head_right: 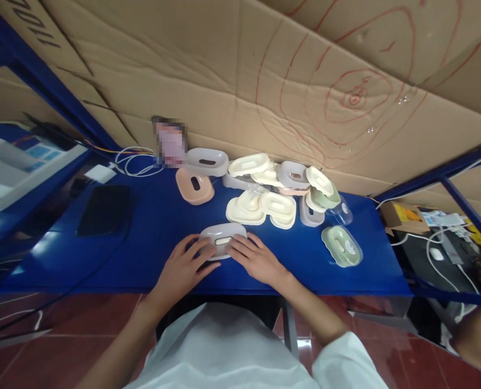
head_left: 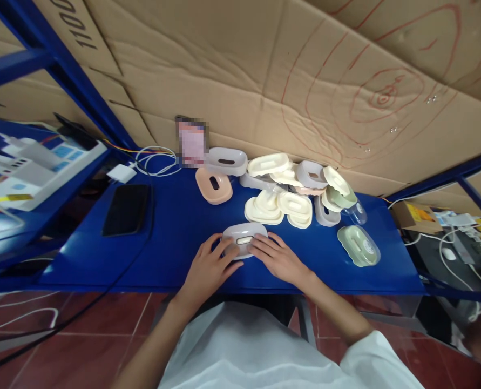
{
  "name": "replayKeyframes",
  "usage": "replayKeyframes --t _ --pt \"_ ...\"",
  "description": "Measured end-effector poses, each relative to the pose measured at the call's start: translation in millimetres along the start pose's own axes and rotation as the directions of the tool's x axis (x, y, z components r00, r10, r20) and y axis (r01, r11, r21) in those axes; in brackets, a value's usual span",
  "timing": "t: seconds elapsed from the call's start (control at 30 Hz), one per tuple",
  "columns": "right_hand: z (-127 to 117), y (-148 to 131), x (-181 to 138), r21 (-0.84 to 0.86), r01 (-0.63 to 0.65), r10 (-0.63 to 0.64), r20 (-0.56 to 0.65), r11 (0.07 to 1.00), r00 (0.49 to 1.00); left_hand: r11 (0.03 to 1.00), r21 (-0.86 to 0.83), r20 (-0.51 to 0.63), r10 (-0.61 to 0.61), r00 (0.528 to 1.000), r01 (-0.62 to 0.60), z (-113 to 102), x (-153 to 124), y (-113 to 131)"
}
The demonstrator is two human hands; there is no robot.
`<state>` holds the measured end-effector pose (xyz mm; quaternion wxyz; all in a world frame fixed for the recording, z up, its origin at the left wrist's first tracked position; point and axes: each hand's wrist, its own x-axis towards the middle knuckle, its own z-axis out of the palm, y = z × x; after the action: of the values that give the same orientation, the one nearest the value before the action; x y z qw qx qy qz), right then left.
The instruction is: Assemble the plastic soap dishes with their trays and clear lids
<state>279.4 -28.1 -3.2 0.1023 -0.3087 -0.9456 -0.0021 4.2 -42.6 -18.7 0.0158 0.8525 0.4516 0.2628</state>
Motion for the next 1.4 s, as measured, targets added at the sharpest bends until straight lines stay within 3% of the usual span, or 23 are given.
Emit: replayKeyframes --t 0.13,0.2,0.3,0.37,0.5,0.67,0.77,0.83,0.93,1.03,1.1,1.27,1.4 --pt "-13.7 12.0 0.1 0.002 -0.022 0.022 -0.029 1.000 0.999 1.000 -0.026 0.015 0.001 1.000 -0.001 -0.6 1.7 -0.8" --pt "-31.8 32.5 -0.9 -0.034 -0.131 0.127 -0.107 0.991 0.986 0.998 -0.063 0.011 -0.010 1.000 0.011 -0.5 2.0 -1.6" --pt "-64.1 73.6 5.3 -0.144 -0.412 0.360 -0.287 0.900 0.888 0.992 -0.124 0.015 -0.015 1.000 0.016 0.8 2.7 -3.4" --pt "-81.4 99.0 19.3 -0.204 -0.523 0.442 -0.337 0.828 0.831 0.990 -0.144 0.016 -0.009 1.000 0.011 2.1 3.7 -4.4" --pt "-96.9 135.9 63.9 -0.230 -0.561 0.502 -0.268 0.795 0.822 0.988 -0.155 0.020 -0.002 1.000 0.005 3.1 5.5 -4.8" --pt "-101.5 172.9 105.3 -0.101 -0.585 0.578 -0.096 0.804 0.811 0.984 -0.175 0.042 -0.011 0.999 0.018 0.1 5.2 -4.1" --pt "-113.1 183.2 106.4 -0.035 -0.595 0.587 -0.135 0.803 0.799 0.982 -0.187 0.046 -0.012 0.999 0.021 -1.1 5.4 -4.7" --pt "-124.0 177.1 95.0 -0.030 -0.597 0.571 -0.259 0.801 0.779 0.978 -0.207 0.038 -0.011 0.999 0.019 -1.3 5.8 -5.4" --pt "-131.1 143.1 61.1 -0.017 -0.600 0.530 -0.448 0.800 0.720 0.965 -0.261 0.013 -0.013 1.000 0.016 -1.2 5.7 -6.0" --pt "-109.2 85.9 15.7 0.104 -0.582 0.541 -0.529 0.806 0.654 0.943 -0.330 0.015 -0.037 0.999 0.040 -0.8 4.1 -6.1" --pt "-79.3 44.8 -12.9 0.230 -0.535 0.570 -0.501 0.813 0.651 0.925 -0.372 0.050 -0.069 0.996 0.082 -0.7 2.6 -6.0" --pt "-13.2 -24.5 -45.6 0.432 -0.494 0.637 -0.301 0.755 0.710 0.889 -0.437 0.110 -0.098 0.989 0.136 -0.2 2.7 -6.7" --pt "-6.1 -35.0 -32.7 0.398 -0.416 0.515 -0.182 0.818 0.838 0.892 -0.439 0.140 -0.053 0.989 0.110 1.0 4.7 -7.4"
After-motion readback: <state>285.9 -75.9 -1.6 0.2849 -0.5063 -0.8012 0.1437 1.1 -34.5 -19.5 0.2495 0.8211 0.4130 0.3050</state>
